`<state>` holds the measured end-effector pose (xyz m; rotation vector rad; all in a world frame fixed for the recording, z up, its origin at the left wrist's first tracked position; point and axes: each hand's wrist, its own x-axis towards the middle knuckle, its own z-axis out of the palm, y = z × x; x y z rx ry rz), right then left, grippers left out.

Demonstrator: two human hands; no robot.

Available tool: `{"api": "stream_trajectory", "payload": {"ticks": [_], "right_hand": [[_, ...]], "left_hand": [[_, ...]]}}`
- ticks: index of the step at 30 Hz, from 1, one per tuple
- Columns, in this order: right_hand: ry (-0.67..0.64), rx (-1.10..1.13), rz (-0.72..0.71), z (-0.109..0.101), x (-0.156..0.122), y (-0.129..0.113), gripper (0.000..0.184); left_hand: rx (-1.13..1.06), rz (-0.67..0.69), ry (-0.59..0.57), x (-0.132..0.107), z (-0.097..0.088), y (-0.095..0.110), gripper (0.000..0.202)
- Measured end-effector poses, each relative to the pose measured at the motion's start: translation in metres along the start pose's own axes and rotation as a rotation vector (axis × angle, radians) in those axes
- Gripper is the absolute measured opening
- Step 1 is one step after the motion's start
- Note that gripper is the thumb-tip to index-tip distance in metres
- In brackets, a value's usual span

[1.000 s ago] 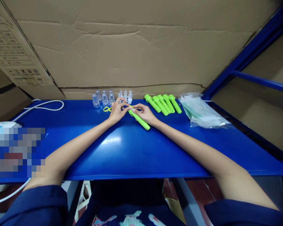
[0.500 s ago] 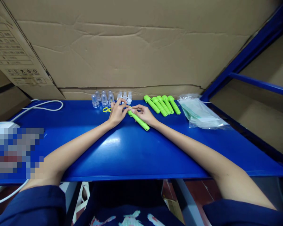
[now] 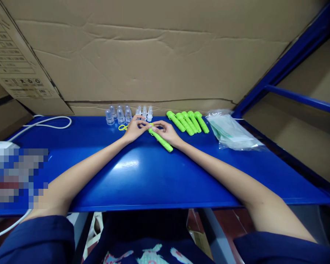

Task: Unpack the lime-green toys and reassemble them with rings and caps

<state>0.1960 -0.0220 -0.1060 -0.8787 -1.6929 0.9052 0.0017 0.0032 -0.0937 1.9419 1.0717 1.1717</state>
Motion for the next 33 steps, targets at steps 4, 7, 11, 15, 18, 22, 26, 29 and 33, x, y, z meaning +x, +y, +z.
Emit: {"api": "stream_trajectory", "payload": {"ticks": [4,7,11,15,18,22,26,29,33], "right_hand": [[-0.069,-0.010,-0.016,-0.002,0.000,-0.004,0.049],[-0.157,-0.031,-0.012,-0.003,-0.001,-0.009,0.045],[-0.211,-0.056,-0.005,-0.003,-0.001,-0.013,0.043],[-0.198,-0.069,-0.009,-0.004,-0.001,-0.012,0.043],[-0.190,-0.062,-0.013,-0.005,0.000,-0.011,0.044],[-0.153,-0.044,-0.005,-0.005,0.000,-0.008,0.045],[-0.092,-0.043,-0.001,-0.004,0.001,-0.002,0.047],[-0.038,-0.061,-0.018,-0.003,0.001,0.002,0.047],[-0.004,-0.047,-0.022,-0.001,0.001,0.002,0.046]], "left_hand": [[-0.073,-0.044,-0.130,0.008,-0.011,-0.003,0.038],[-0.074,-0.080,-0.352,0.012,-0.025,0.002,0.046],[-0.052,-0.060,-0.450,0.014,-0.032,0.007,0.052],[-0.045,-0.013,-0.368,0.014,-0.027,0.004,0.055],[-0.004,0.048,-0.306,0.013,-0.023,0.000,0.053],[0.087,0.151,-0.226,0.009,-0.019,0.003,0.043],[0.167,0.165,-0.113,0.001,-0.011,0.012,0.037],[0.217,0.129,-0.029,-0.004,-0.003,0.017,0.035],[0.241,0.086,0.036,-0.009,0.004,0.022,0.035]]}}
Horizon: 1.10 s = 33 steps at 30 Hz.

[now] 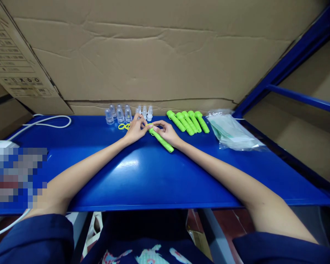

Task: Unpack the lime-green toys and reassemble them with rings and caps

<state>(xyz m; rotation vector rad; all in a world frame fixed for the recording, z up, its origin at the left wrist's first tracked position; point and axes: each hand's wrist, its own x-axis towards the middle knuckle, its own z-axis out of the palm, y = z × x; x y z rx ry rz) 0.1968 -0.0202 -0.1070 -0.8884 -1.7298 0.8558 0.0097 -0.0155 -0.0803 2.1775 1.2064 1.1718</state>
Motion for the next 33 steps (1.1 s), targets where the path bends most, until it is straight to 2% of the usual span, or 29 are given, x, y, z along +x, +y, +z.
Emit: {"api": "stream_trajectory", "payload": {"ticks": [7,15,25,33], "right_hand": [[0.016,0.039,0.040,0.000,-0.002,-0.003,0.057],[0.038,0.022,0.032,0.001,-0.002,-0.002,0.060],[0.112,0.013,0.034,0.000,-0.003,-0.004,0.062],[0.175,-0.010,0.008,-0.001,-0.002,-0.003,0.060]], "left_hand": [[-0.044,-0.033,0.099,-0.008,0.006,0.004,0.035],[-0.065,0.017,0.129,-0.015,0.010,0.008,0.012],[-0.109,0.037,0.136,-0.017,0.011,0.015,0.007],[-0.091,0.079,0.071,-0.019,0.007,0.017,0.013]]}}
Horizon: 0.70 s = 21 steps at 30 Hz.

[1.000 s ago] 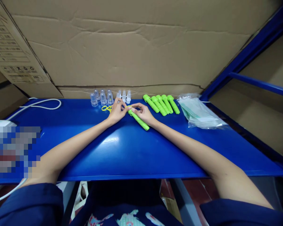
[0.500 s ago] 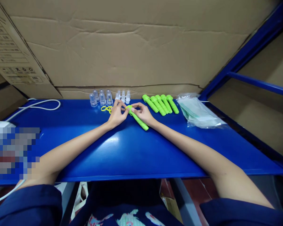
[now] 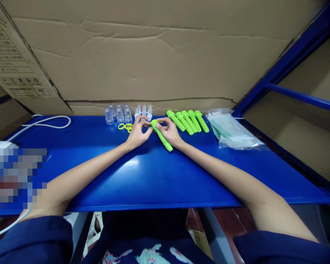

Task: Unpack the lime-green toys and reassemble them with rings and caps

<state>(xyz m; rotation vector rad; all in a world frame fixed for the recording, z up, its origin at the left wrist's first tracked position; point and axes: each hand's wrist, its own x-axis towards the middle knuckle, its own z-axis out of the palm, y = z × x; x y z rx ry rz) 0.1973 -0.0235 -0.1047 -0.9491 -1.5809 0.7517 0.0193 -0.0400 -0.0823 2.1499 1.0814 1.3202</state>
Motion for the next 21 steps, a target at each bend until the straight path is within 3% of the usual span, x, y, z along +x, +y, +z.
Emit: {"api": "stream_trajectory", "payload": {"ticks": [10,21], "right_hand": [[0.053,-0.004,-0.007,0.0003,-0.0020,-0.0044,0.065],[0.030,0.007,-0.025,0.0000,-0.0020,-0.0037,0.059]], "left_hand": [[0.075,0.071,-0.015,-0.0018,-0.0017,0.0040,0.023],[0.111,0.087,-0.007,-0.0043,-0.0007,0.0042,0.021]]}}
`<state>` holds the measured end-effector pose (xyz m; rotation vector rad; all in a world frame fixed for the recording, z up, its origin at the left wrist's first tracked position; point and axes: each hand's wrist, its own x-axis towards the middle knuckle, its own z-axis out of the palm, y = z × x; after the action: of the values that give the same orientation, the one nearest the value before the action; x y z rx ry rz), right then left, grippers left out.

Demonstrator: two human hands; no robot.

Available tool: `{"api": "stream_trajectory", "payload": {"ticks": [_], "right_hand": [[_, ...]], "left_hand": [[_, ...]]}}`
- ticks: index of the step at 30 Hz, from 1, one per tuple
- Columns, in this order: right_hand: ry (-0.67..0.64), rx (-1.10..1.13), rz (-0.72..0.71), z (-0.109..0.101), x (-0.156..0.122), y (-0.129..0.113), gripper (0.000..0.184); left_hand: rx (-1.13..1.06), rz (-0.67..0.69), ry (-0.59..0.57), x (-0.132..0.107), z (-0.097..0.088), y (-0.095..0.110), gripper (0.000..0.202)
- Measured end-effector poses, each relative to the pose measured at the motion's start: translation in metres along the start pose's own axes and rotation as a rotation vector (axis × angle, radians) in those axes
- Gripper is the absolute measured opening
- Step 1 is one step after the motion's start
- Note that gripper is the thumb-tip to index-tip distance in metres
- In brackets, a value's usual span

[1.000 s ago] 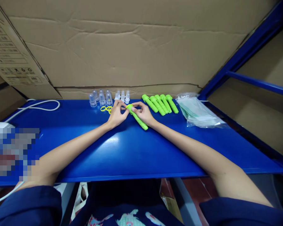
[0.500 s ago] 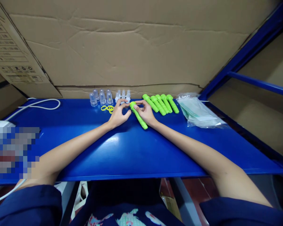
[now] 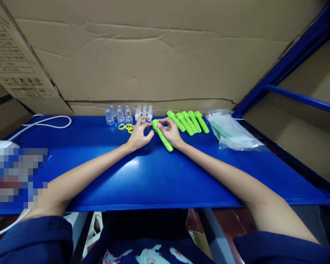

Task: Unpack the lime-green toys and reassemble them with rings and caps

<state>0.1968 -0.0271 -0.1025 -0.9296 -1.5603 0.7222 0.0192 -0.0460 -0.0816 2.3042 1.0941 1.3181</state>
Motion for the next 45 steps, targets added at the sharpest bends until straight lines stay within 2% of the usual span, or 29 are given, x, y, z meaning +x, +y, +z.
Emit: {"api": "stream_trajectory", "payload": {"ticks": [9,15,17,22,24,27,30,34,38,41,45], "right_hand": [[-0.006,0.017,0.028,-0.001,0.000,0.003,0.059],[0.034,0.011,-0.028,-0.002,0.004,0.005,0.056],[0.035,0.047,-0.008,-0.002,0.005,0.006,0.056],[0.015,0.192,0.112,-0.003,0.006,0.011,0.060],[-0.010,0.227,0.133,-0.004,0.006,0.013,0.061],[-0.068,0.235,0.151,-0.004,0.007,0.014,0.062],[-0.109,0.207,0.115,-0.003,0.006,0.013,0.062],[-0.143,0.132,0.030,0.000,0.005,0.011,0.068],[-0.217,0.158,0.048,0.001,0.003,0.011,0.078],[-0.240,0.165,0.031,0.001,0.002,0.014,0.075],[-0.195,0.106,0.007,0.003,-0.001,0.016,0.069]], "left_hand": [[0.005,-0.006,-0.024,-0.002,0.001,0.003,0.015],[-0.043,0.009,-0.047,-0.003,0.005,0.004,0.026],[-0.067,0.006,-0.041,-0.003,0.006,0.002,0.029],[-0.107,-0.118,0.010,0.003,0.006,-0.007,0.038],[-0.116,-0.177,-0.019,0.005,0.006,-0.011,0.041],[-0.114,-0.179,-0.081,0.006,0.006,-0.012,0.043],[-0.075,-0.142,-0.103,0.005,0.006,-0.011,0.045],[-0.081,-0.105,-0.067,0.005,0.007,-0.014,0.051],[-0.137,-0.100,-0.049,0.006,0.008,-0.022,0.055],[-0.136,-0.122,-0.036,0.005,0.008,-0.023,0.053],[-0.080,-0.137,-0.034,0.003,0.005,-0.017,0.046]]}}
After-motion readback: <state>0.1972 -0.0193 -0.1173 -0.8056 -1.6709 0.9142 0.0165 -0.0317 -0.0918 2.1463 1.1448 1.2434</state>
